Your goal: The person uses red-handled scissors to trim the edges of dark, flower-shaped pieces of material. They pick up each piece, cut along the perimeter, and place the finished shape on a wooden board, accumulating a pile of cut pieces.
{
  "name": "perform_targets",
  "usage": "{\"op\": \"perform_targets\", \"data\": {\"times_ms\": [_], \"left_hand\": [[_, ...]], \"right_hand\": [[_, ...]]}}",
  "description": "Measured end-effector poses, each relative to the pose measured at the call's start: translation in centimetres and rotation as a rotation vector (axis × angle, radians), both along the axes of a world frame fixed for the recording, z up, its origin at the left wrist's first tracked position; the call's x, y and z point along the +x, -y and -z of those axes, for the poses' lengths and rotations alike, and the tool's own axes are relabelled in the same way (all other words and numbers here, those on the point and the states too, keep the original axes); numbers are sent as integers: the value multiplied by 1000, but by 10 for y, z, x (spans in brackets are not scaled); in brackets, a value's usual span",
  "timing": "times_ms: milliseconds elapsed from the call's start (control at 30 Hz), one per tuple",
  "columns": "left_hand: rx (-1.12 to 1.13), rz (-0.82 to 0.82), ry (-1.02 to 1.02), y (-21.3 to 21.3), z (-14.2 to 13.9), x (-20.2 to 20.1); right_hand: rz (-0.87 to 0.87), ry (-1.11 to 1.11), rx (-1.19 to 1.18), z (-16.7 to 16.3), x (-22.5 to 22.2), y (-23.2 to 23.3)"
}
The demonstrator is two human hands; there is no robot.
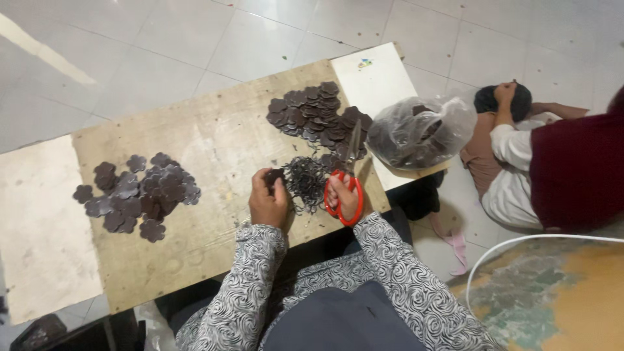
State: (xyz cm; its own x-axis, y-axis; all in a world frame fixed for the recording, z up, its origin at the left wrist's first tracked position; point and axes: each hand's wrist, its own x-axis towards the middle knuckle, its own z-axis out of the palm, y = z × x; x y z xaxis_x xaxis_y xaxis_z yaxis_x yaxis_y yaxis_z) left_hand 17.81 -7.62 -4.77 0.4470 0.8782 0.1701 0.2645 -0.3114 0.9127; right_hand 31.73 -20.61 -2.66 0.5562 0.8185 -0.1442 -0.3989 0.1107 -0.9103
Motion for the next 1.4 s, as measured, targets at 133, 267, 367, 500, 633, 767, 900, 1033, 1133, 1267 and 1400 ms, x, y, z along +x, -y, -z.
{"op": "perform_targets", "data": {"times_ms": [133,267,367,500,633,767,900,1033,1133,1267,1400], "left_hand": [[32,14,-34,-2,0,1],[167,63,15,-4,0,0],[130,101,-14,-4,-3,-2],[147,78,-20,-3,-4,1],[101,66,7,-3,-1,3],[146,88,19,-3,1,1],[134,105,-34,-3,-2,0],[144,96,-41,-3,-4,1],[151,89,-49,-3,-3,2],[167,88,-39,-3,0,2],[179,92,-45,-5,1,2]], "right_hand": [[0,-24,11,3,1,-1],[0,30,-17,3,0,2],[-3,67,-29,1,1,2],[16,43,-26,0,1,-1],[15,61,-62,-1,0,-2],[13,71,-54,-1,1,-2],[9,82,-58,-2,0,-3],[4,80,-61,-4,0,-2],[3,75,-58,-4,0,-2],[10,81,-59,-3,1,-3],[65,51,-24,-2,-3,-4]]}}
